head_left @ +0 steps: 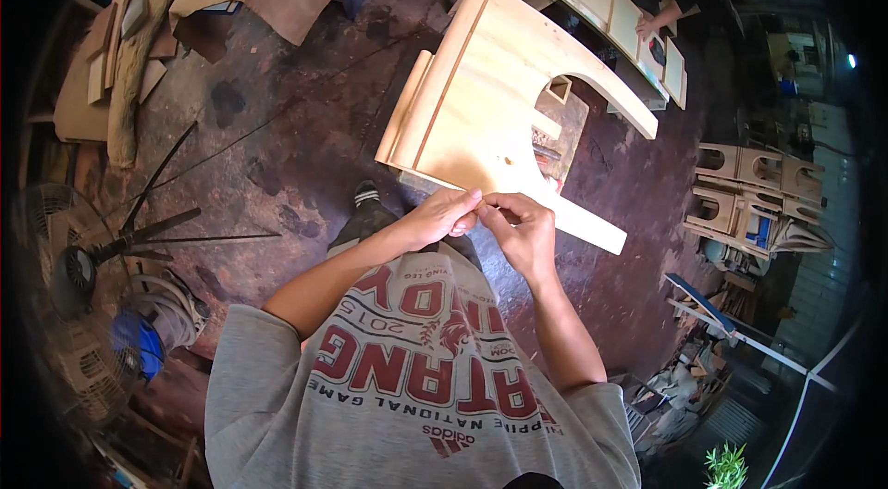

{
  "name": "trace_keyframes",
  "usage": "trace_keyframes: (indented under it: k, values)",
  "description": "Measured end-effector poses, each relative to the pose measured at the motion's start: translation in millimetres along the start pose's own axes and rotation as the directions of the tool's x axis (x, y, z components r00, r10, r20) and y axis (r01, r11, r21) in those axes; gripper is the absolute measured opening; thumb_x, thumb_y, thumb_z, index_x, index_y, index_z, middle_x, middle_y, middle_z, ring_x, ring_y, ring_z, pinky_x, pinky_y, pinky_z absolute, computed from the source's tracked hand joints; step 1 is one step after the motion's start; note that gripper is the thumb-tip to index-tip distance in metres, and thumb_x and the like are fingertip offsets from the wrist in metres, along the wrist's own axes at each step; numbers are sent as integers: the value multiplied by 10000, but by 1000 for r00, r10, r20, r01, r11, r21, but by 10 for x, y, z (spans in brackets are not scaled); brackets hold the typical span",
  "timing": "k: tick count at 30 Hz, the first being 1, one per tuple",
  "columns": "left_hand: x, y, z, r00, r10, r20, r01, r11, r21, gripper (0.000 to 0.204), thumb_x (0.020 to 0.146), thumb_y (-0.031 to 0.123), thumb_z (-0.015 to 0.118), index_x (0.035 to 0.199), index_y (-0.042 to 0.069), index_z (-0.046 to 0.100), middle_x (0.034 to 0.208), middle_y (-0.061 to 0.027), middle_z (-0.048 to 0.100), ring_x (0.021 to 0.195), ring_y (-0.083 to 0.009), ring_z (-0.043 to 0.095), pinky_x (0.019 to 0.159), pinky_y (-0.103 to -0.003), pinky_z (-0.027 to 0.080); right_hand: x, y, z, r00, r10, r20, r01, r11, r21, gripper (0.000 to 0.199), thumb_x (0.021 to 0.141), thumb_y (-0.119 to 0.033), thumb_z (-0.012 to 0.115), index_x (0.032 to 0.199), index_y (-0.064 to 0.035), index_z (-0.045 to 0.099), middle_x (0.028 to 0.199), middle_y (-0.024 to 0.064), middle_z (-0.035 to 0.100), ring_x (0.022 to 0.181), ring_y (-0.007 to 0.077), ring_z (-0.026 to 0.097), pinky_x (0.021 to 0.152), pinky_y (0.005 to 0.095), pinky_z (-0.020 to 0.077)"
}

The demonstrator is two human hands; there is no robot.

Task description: The person applies wood glue to the joints of a wooden chair component, hammers pins into the structure, and uses a chisel to scrape and smooth the wood before lifting the assembled piece.

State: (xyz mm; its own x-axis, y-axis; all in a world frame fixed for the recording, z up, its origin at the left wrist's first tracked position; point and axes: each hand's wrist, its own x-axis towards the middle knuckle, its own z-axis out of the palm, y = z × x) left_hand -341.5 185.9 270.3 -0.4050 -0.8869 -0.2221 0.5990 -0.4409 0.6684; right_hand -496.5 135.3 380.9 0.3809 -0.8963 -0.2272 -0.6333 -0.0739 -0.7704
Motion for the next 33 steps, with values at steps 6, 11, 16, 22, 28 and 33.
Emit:
trace_keyframes:
  k: [6, 11, 16, 22, 28, 33]
  values:
    - [60, -21, 37, 999, 45, 1, -45, 998, 47, 554, 1128, 522, 421, 929, 60, 652, 690, 63, 423, 626, -64, 362, 588, -241, 319, -15, 43, -22, 997, 70, -15, -66, 982, 175, 183, 903, -51, 791, 1035, 74, 765, 846, 110, 768, 771, 129, 735, 705, 247, 582]
    - [89, -76, 132, 988, 82, -128, -81, 997, 14, 562, 1121, 526, 444, 902, 56, 660, 688, 67, 423, 618, -59, 353, 573, -242, 303, -44, 82, 57, 961, -231, -153, 205, 964, -169, 191, 860, -26, 811, 1033, 44, 771, 906, 135, 778, 782, 173, 755, 722, 283, 604]
    - [91, -122, 131, 984, 55, -172, -52, 998, 19, 537, 1121, 503, 464, 844, 73, 626, 682, 68, 431, 615, -58, 361, 562, -251, 296, 24, 163, 59, 944, -315, -95, 283, 925, -252, 173, 869, -36, 791, 1028, 31, 779, 951, 151, 781, 798, 214, 763, 733, 312, 612]
    - [171, -157, 116, 974, -12, -228, -16, 992, -123, 471, 1127, 425, 474, 879, 62, 642, 653, 74, 431, 580, -54, 362, 532, -252, 284, 104, 235, 21, 993, -96, -72, 93, 995, -46, 151, 903, -78, 744, 1015, 16, 781, 926, 174, 778, 794, 252, 766, 719, 346, 591]
    - [165, -136, 37, 984, -44, -172, 15, 987, -163, 385, 1108, 367, 465, 975, 60, 655, 681, 74, 430, 595, -56, 373, 550, -231, 298, 492, 324, -44, 864, -469, -184, 362, 832, -421, 111, 893, -43, 721, 978, 10, 769, 907, 167, 763, 803, 291, 753, 754, 379, 592]
    - [-138, -129, -4, 975, -143, -167, 81, 939, -334, 203, 1002, 258, 501, 1064, 94, 604, 818, 65, 493, 724, -66, 447, 652, -244, 346, 734, 457, -86, 864, -502, -23, 417, 742, -525, 60, 882, -86, 719, 909, -35, 736, 916, 122, 742, 760, 337, 709, 707, 427, 568]
